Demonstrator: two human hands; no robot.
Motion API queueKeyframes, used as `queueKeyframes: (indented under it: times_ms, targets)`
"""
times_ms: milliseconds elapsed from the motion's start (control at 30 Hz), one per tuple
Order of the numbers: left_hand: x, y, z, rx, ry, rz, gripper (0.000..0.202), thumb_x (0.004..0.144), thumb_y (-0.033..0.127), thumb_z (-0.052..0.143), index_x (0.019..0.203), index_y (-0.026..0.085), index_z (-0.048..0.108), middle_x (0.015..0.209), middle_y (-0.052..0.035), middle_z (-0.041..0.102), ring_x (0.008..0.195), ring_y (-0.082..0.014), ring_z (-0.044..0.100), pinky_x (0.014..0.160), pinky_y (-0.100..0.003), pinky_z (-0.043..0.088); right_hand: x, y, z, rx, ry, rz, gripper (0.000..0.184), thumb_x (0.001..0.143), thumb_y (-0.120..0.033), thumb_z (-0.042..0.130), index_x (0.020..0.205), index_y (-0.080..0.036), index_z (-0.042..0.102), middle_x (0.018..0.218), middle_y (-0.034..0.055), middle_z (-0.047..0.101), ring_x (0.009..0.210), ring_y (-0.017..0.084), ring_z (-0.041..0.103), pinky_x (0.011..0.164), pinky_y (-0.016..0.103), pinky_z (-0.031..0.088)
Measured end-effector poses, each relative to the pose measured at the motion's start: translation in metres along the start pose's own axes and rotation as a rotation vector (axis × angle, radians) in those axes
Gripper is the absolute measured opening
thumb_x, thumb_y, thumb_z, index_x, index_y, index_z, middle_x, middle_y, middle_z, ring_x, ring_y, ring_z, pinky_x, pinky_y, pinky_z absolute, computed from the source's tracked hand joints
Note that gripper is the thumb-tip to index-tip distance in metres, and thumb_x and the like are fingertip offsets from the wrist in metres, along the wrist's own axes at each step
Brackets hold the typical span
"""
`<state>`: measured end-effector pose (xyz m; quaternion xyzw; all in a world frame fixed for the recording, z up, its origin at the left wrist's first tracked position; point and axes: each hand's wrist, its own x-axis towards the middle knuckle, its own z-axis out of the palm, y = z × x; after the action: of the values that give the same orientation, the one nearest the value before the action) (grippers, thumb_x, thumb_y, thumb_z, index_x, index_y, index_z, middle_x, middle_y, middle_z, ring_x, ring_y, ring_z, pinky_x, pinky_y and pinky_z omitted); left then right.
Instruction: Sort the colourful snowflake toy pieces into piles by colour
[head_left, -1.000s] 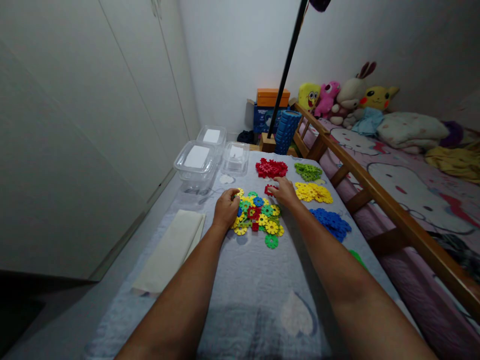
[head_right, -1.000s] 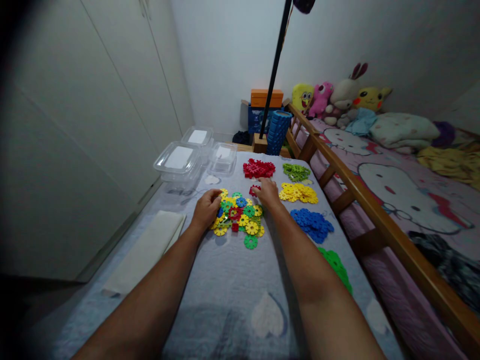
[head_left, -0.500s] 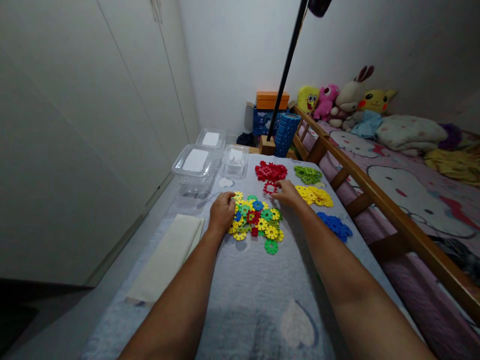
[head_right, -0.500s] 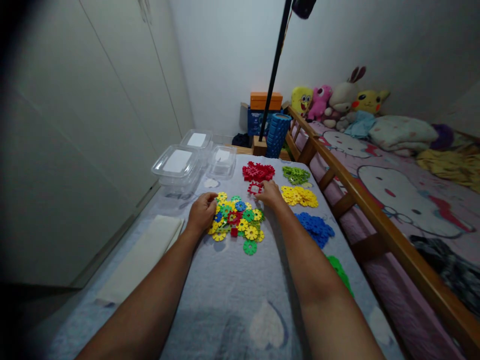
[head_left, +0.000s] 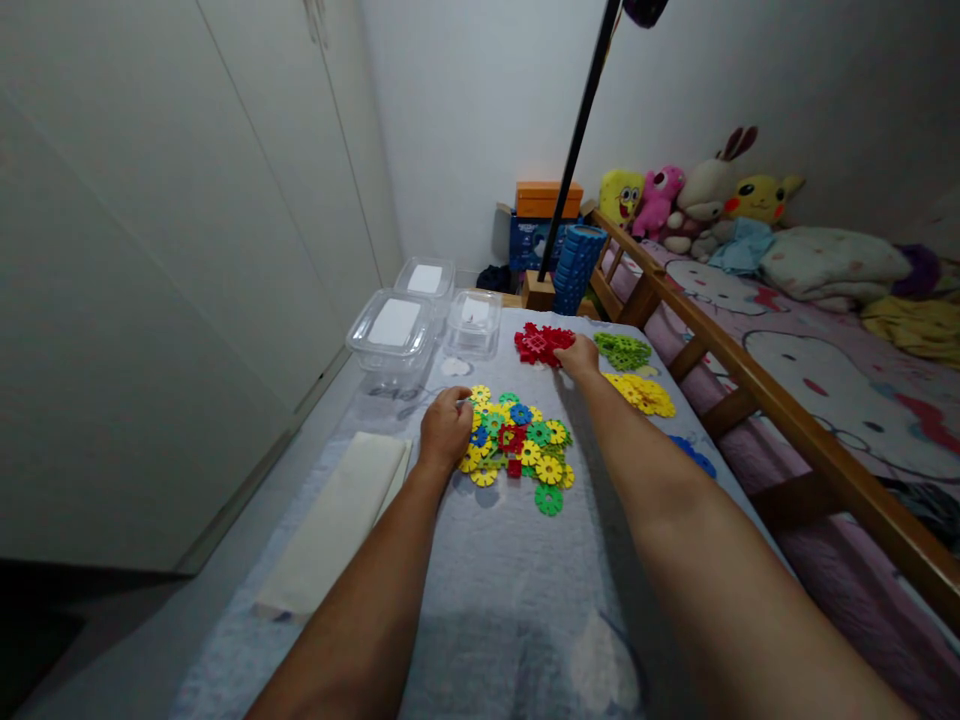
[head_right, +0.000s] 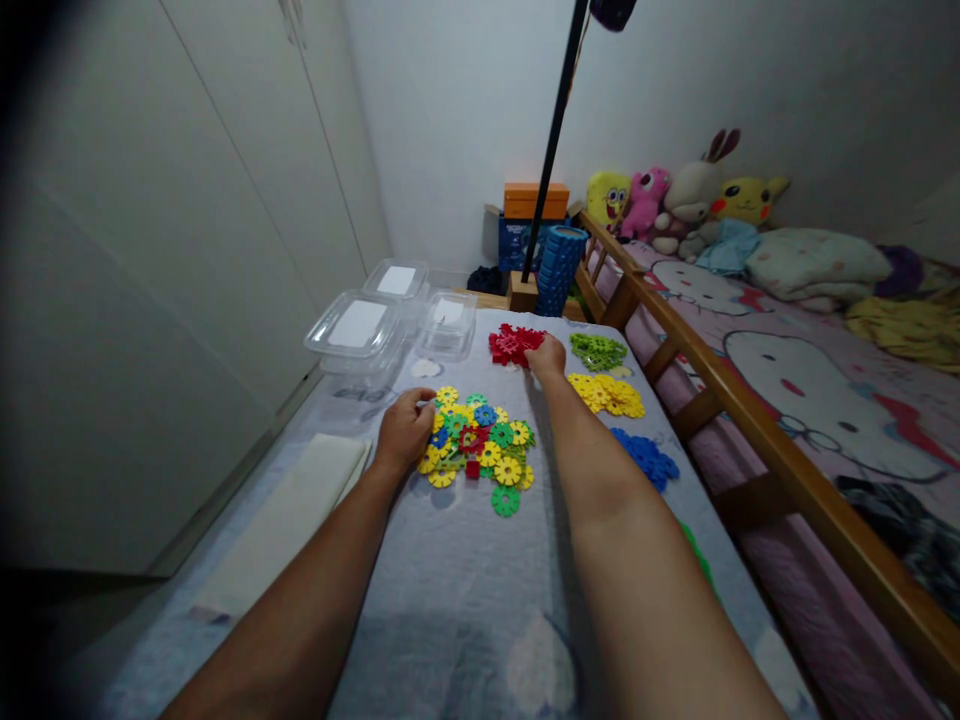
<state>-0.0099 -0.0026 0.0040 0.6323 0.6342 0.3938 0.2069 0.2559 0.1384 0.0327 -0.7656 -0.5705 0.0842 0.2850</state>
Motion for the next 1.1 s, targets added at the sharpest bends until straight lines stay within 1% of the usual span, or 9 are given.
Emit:
queueKeyframes:
  times_ms: [133,300,467,533,600,733,800,933,1100]
  targets:
    - [0.000,0.002,0.000,0.004,-0.013,-0.020,0.030,0.087,0.022,0.050,0.109,0.018,0.071,0.110,-0.0093,0.074,0.097,-0.0214,0.068,0.095,-0.034,0.050,0.002,0.004,0.007,0.099,0.038,0.052,0.033,0.072,-0.020,0.069,0.103,-0.011,0.071,0.103,0.0136,0.075,0.092,0.023,0.068,0.084,0.031,0.053]
    - [0.000,0.004,-0.002,0.011,-0.015,-0.023,0.030,0.087,0.022,0.050,0.108,0.018,0.072,0.110,-0.0087,0.075,0.097,-0.0210,0.068,0.094,-0.033,0.049,-0.004,0.010,0.011,0.277,0.089,0.058,0.044,0.069,-0.020,0.065,0.112,-0.011,0.066,0.093,0.0083,0.074,0.082,0.021,0.065,0.080,0.031,0.052]
    - [-0.001,0.006,-0.002,-0.010,-0.022,-0.053,0.030,0.086,0.023,0.051,0.107,0.019,0.072,0.105,-0.0077,0.075,0.093,-0.0206,0.068,0.088,-0.031,0.050,-0.018,0.014,-0.002,0.324,0.116,-0.018,0.038,0.068,-0.019,0.057,0.104,-0.016,0.067,0.090,0.0052,0.071,0.083,0.021,0.062,0.083,0.032,0.050]
    - [-0.001,0.006,-0.002,-0.022,-0.021,-0.067,0.029,0.086,0.024,0.051,0.106,0.019,0.072,0.103,-0.0070,0.076,0.092,-0.0203,0.068,0.085,-0.030,0.050,-0.027,0.012,-0.012,0.299,0.073,-0.097,0.033,0.069,-0.019,0.057,0.100,-0.015,0.068,0.091,0.0061,0.071,0.085,0.021,0.062,0.084,0.032,0.049]
    - [-0.001,0.007,-0.002,-0.036,-0.019,-0.076,0.029,0.086,0.024,0.051,0.105,0.019,0.073,0.102,-0.0065,0.076,0.091,-0.0201,0.068,0.084,-0.030,0.050,-0.040,0.008,-0.024,0.273,-0.033,-0.203,0.028,0.071,-0.020,0.058,0.097,-0.015,0.069,0.088,0.0057,0.070,0.082,0.020,0.062,0.082,0.031,0.049]
    - [0.000,0.005,-0.001,-0.065,-0.007,-0.093,0.030,0.085,0.025,0.052,0.105,0.019,0.073,0.102,-0.0060,0.076,0.089,-0.0194,0.068,0.083,-0.030,0.050,-0.074,-0.001,-0.042,0.198,-0.417,-0.408,0.022,0.076,-0.020,0.064,0.097,-0.015,0.071,0.078,0.0010,0.068,0.071,0.015,0.059,0.071,0.026,0.046]
    - [0.000,0.005,-0.001,-0.078,-0.001,-0.100,0.030,0.085,0.026,0.052,0.105,0.019,0.073,0.101,-0.0059,0.076,0.087,-0.0192,0.068,0.082,-0.030,0.050,-0.091,-0.005,-0.046,0.129,-0.535,-0.496,0.018,0.077,-0.020,0.069,0.095,-0.017,0.073,0.081,0.0014,0.068,0.073,0.015,0.060,0.071,0.025,0.046]
    - [0.001,0.004,-0.001,-0.084,-0.008,-0.109,0.031,0.085,0.026,0.051,0.105,0.019,0.073,0.100,-0.0060,0.076,0.086,-0.0195,0.068,0.082,-0.030,0.050,-0.118,-0.011,-0.046,0.030,-0.519,-0.594,0.027,0.077,-0.020,0.076,0.104,-0.018,0.075,0.100,0.0062,0.070,0.088,0.018,0.062,0.083,0.028,0.047]
    - [0.001,0.005,-0.002,-0.072,-0.005,-0.098,0.030,0.085,0.026,0.051,0.104,0.018,0.073,0.097,-0.0057,0.076,0.084,-0.0187,0.068,0.082,-0.030,0.050,-0.132,-0.018,-0.031,-0.107,-0.453,-0.571,0.033,0.081,-0.026,0.075,0.113,-0.017,0.073,0.106,0.0102,0.068,0.099,0.022,0.060,0.092,0.032,0.044]
